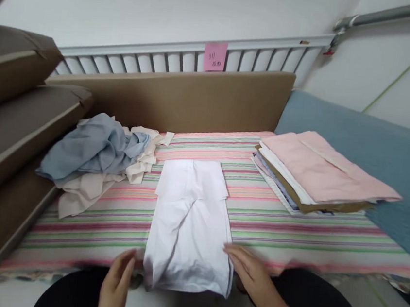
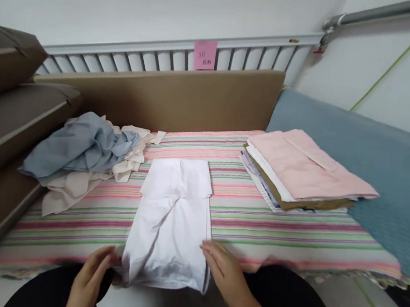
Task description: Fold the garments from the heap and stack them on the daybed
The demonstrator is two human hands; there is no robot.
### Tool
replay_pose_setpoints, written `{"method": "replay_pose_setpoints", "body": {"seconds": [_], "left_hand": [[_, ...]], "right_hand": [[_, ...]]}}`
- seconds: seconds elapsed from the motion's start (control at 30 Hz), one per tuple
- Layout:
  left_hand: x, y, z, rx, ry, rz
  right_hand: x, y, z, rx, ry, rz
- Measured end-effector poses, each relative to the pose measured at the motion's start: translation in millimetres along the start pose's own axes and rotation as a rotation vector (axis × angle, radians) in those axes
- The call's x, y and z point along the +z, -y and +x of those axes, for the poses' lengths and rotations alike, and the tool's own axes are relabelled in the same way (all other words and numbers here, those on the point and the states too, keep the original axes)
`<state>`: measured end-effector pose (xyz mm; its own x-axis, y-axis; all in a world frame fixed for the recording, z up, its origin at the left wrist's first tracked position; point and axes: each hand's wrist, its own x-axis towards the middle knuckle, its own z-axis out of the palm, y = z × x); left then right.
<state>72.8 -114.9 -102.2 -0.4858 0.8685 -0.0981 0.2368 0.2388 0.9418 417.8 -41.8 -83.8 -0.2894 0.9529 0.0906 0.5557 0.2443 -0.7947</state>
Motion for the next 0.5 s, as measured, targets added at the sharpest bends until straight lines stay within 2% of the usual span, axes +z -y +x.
{"method": "replay_pose_setpoints", "body": {"seconds": [0.07, 0.1, 0.17, 0.23, 0.3, 0.33, 0.4, 0.5], "left_hand": [[-14.6, 33.3, -20.6, -0.268, -0.051, -0.184], [-15.1, 46.8, -26.7, -0.364, -0.048, -0.231], [-6.0, 63.5, -31.6, -0.463, 0.021, -0.289], [9.4, 66.3, -30.3, -0.446, 0.178, -0.346], [23.2, 60.9, -27.3, -0.394, 0.335, -0.398], [28.2, 57.8, -26.1, -0.375, 0.375, -0.405], [34.3, 54.7, -24.6, -0.373, 0.363, -0.388], [37.6, 61.8, -21.9, -0.401, 0.311, -0.388]], "right_hand": [[10.9, -19.9, -37.3, 0.255, -0.033, 0.132], [18.6, -30.7, -49.5, 0.378, -0.023, 0.197], [34.9, -48.7, -60.2, 0.554, -0.004, 0.331], [48.3, -56.9, -56.9, 0.591, 0.004, 0.455], [56.6, -54.9, -48.5, 0.570, 0.028, 0.552], [59.4, -51.6, -44.8, 0.570, 0.048, 0.584], [64.2, -44.9, -40.3, 0.577, 0.093, 0.621], [72.6, -40.6, -39.6, 0.604, 0.090, 0.630]]}}
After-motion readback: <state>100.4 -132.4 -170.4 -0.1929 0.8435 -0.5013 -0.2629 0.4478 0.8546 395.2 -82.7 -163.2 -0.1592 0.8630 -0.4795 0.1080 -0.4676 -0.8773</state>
